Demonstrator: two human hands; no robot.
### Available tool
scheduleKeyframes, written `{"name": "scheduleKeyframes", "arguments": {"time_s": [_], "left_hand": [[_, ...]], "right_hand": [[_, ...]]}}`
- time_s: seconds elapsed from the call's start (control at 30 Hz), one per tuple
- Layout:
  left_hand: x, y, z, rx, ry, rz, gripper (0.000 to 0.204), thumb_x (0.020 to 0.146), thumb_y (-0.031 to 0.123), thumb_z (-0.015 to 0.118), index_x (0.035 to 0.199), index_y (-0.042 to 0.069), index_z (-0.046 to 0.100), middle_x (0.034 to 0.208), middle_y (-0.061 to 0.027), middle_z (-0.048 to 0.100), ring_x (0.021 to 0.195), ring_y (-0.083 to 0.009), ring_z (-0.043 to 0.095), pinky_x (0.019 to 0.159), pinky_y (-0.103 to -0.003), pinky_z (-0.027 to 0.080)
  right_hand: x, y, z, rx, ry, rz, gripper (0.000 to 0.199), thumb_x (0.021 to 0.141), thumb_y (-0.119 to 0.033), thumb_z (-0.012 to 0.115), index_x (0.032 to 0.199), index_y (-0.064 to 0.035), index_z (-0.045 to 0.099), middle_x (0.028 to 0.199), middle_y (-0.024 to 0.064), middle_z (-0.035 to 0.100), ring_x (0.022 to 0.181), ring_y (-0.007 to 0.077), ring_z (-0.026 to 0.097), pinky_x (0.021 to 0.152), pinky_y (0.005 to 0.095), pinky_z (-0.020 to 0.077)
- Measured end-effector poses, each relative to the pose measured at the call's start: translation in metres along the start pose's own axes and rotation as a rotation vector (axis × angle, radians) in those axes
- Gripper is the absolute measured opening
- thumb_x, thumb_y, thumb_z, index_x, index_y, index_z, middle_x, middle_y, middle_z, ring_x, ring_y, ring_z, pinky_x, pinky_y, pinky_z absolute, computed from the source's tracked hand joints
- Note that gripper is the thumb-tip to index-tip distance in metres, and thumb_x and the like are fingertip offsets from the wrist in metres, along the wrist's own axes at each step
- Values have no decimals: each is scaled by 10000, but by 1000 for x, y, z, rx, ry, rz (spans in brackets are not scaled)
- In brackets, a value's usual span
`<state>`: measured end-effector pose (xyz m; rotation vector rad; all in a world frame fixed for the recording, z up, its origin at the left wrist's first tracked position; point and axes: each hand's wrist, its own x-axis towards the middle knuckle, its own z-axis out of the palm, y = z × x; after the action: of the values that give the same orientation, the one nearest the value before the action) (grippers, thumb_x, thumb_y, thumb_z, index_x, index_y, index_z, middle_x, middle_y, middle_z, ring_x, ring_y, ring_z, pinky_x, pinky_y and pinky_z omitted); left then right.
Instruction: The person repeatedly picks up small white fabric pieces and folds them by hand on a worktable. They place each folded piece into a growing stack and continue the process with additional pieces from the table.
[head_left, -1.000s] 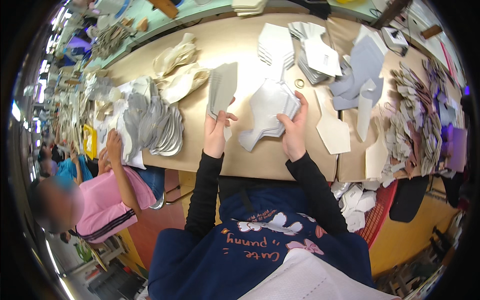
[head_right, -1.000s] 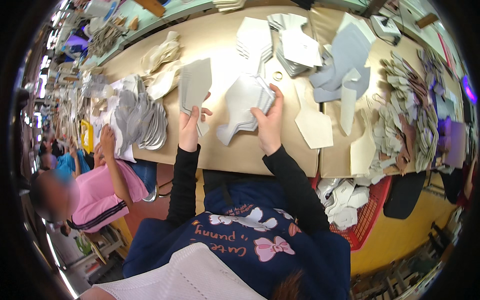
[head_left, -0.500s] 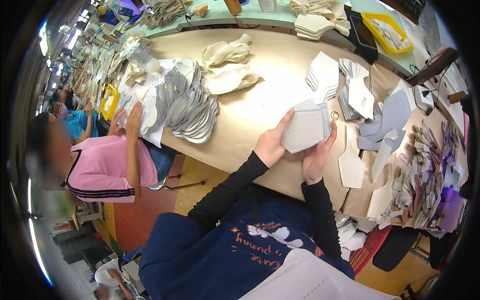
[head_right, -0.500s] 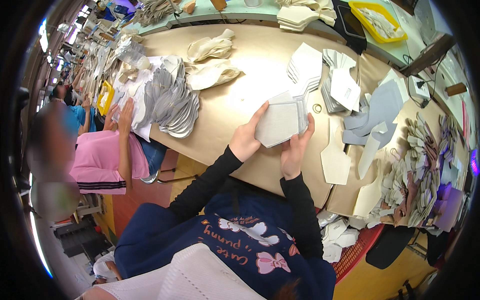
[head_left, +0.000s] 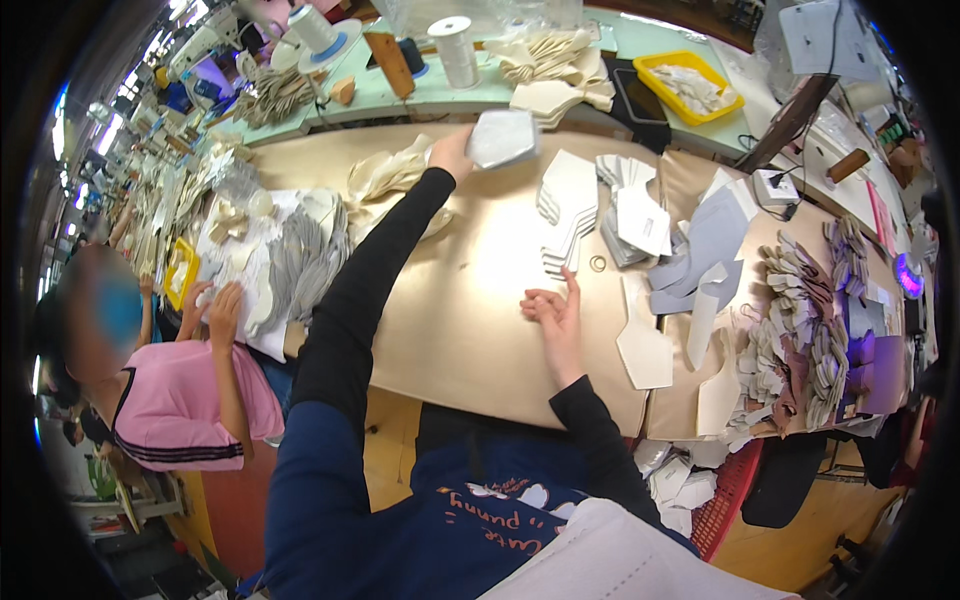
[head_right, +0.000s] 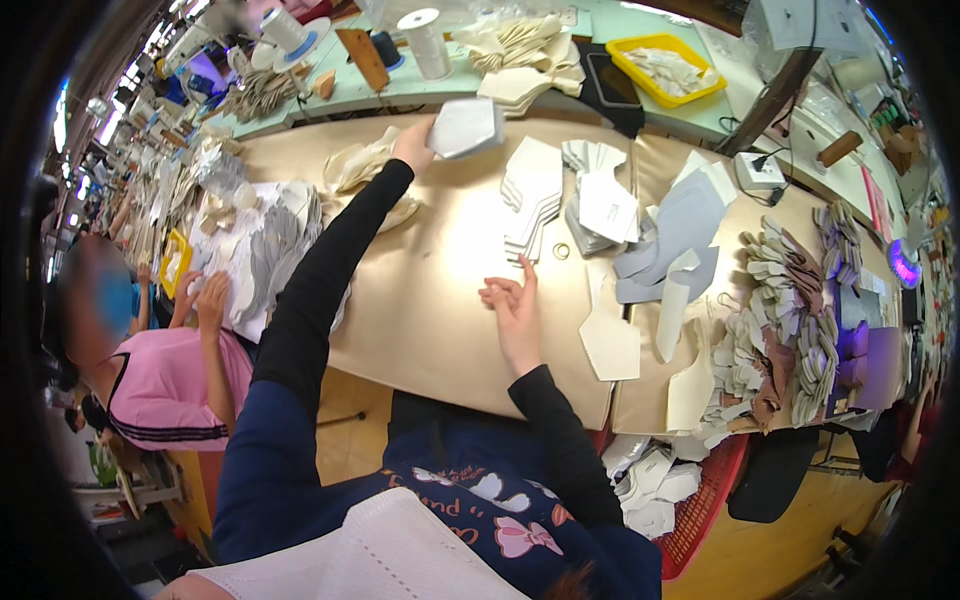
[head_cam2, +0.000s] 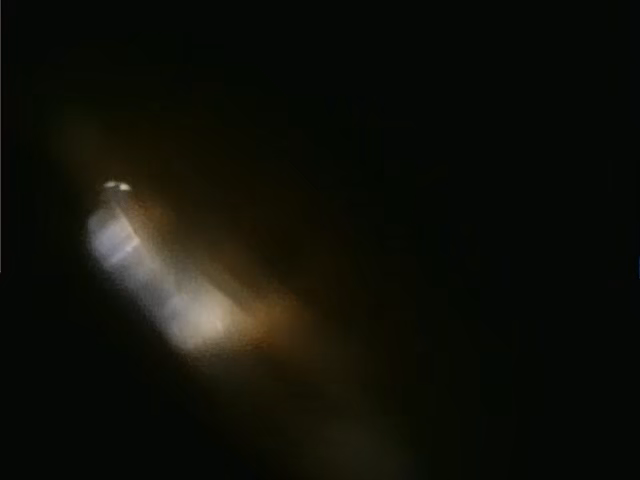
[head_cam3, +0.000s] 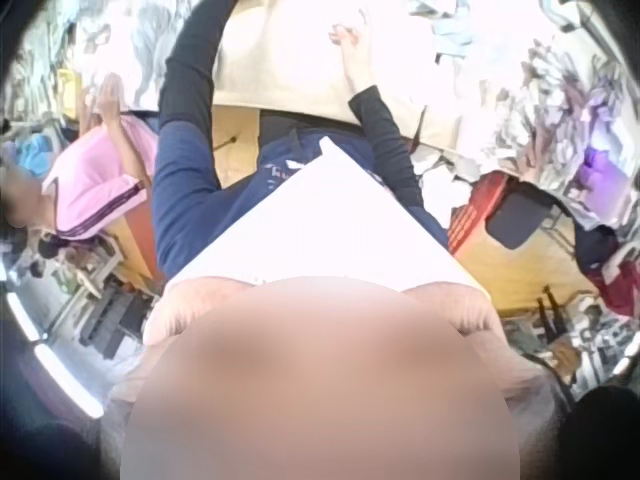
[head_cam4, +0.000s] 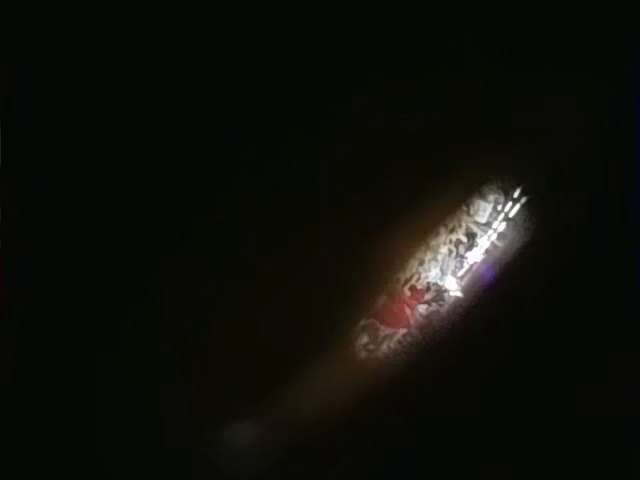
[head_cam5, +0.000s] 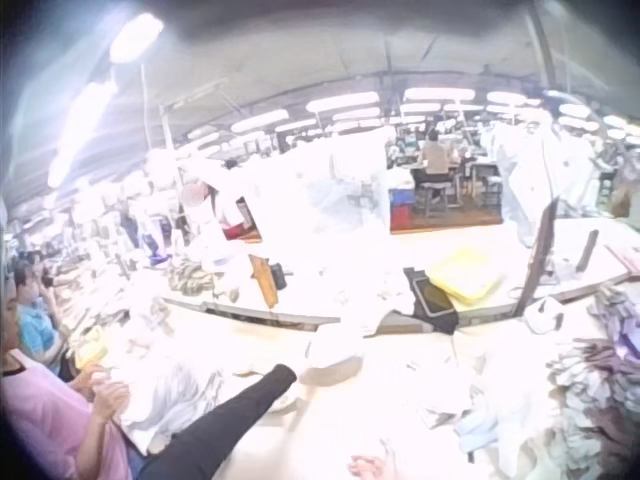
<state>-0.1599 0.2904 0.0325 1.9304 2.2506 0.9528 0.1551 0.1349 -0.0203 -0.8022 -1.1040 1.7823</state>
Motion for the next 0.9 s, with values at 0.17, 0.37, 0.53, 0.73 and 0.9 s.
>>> {"name": "scheduleKeyframes", "arguments": {"time_s": [0.17, 0.37, 0.53, 0.73, 0.9], "left_hand": [[1, 6, 41, 603, -63, -143, 604, 802, 39, 614, 1393, 35, 487, 1323, -189, 596, 1237, -401, 546, 1031, -502, 449], [-24, 92, 75, -171, -167, -347, 667, 862, 366, 712, 1368, -5, 486, 1241, -264, 633, 1165, -416, 604, 1024, -489, 472], [-40, 117, 101, -118, -76, -490, 790, 755, 392, 803, 1353, -38, 518, 1123, -240, 684, 1095, -348, 661, 978, -455, 512], [-47, 107, 75, -885, -157, -538, 581, 686, 159, 796, 1163, -77, 565, 898, -137, 687, 703, -193, 671, 601, -331, 551], [-145, 147, 26, -1085, 93, -753, 578, 786, 64, 729, 1222, 9, 354, 890, -125, 630, 749, -178, 661, 594, -311, 561]], "right_hand": [[-1, -2, 0, -1, -18, 2, 632, 1039, -79, 529, 1567, -28, 185, 1104, 168, 640, 981, 201, 676, 877, 312, 559], [-2, -6, 5, -43, 6, 53, 574, 1036, -64, 540, 1535, -19, 261, 1066, 135, 637, 949, 181, 672, 859, 301, 552], [-2, -10, 6, -28, 13, 45, 558, 1023, -61, 559, 1518, -21, 305, 1089, 132, 638, 936, 172, 663, 839, 296, 543], [-5, -24, 3, -715, 229, -506, 569, 915, -101, 699, 1425, -29, 456, 1282, 147, 602, 1212, 289, 561, 1018, 435, 451], [-17, -24, 12, -1233, 261, -799, 638, 817, -173, 782, 1390, -66, 523, 1414, 146, 533, 1351, 338, 465, 1160, 523, 294]]}}
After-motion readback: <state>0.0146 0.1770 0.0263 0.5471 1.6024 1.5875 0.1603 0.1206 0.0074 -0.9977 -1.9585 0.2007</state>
